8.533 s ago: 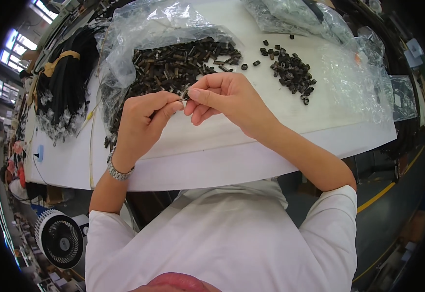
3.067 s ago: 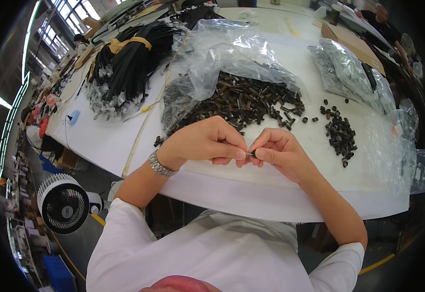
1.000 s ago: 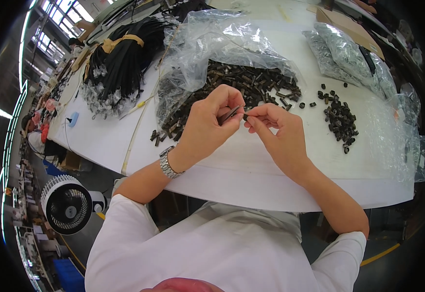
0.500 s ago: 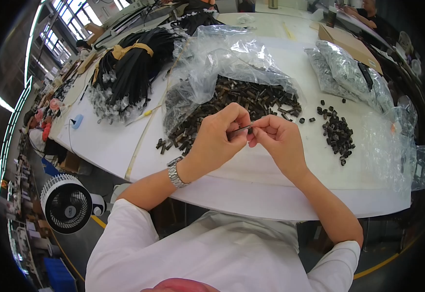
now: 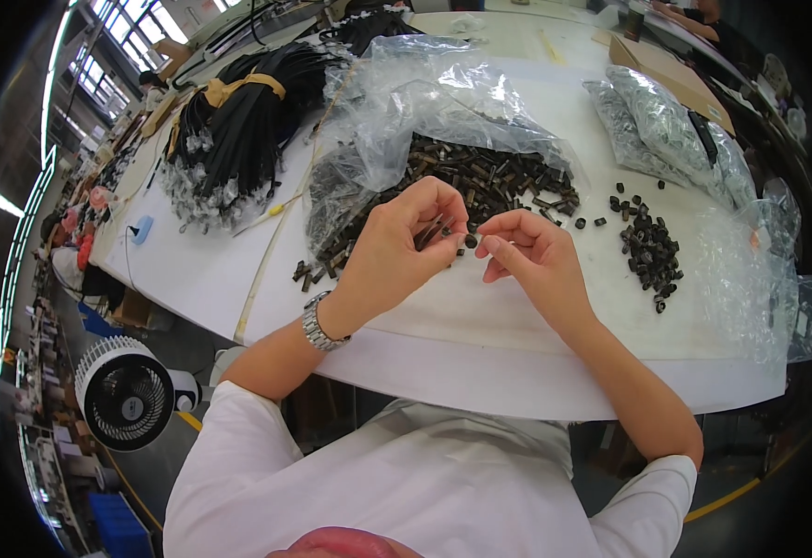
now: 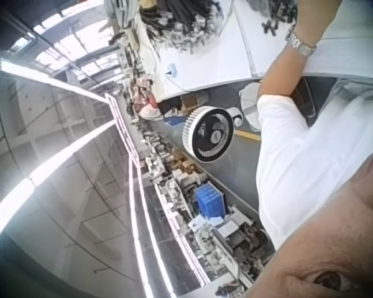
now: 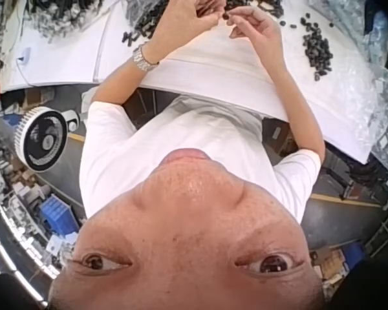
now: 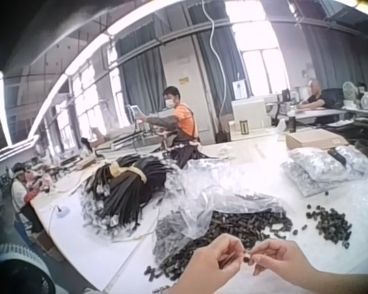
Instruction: Assembling zipper sliders and pullers using tweezers at a workshop table.
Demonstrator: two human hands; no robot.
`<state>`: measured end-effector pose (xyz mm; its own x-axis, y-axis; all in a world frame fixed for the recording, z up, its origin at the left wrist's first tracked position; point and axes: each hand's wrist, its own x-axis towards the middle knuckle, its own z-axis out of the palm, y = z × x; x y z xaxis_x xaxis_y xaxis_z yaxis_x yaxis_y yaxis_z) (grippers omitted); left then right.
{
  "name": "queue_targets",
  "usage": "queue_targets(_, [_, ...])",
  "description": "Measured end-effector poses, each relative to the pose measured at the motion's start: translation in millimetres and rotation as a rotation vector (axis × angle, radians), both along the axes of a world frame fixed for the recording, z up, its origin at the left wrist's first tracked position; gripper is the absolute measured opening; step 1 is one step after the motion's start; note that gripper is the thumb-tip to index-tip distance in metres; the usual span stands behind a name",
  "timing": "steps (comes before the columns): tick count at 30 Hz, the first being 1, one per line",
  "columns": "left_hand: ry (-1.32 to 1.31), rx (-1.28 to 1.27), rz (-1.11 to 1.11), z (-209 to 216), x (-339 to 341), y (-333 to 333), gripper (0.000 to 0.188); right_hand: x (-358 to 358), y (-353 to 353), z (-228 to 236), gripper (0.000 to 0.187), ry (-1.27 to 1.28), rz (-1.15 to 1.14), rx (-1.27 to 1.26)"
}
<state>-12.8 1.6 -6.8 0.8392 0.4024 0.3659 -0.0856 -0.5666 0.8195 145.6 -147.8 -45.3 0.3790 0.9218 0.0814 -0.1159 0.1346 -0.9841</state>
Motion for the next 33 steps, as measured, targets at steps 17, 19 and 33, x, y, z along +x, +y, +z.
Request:
queue_targets(17, [-0.075,0.245,0.040,-11.8,4.7,-12.7,0.029,-21.9,-13.2,9.2,0.015,-0.670,-0.244,0.039])
queue_targets(19, [-0.124,0.248,0.027,-12.3,6.1,-12.5,0.029,-22.2,-12.0,10.0,0.015,-0.589,-0.253,0.040])
queue_targets(33, [-0.086,-0.004,0.016,-4.5,2.4,-11.9,0.021,-9.6,-9.2,19.1,0.023,-0.487,-0.306,0.142])
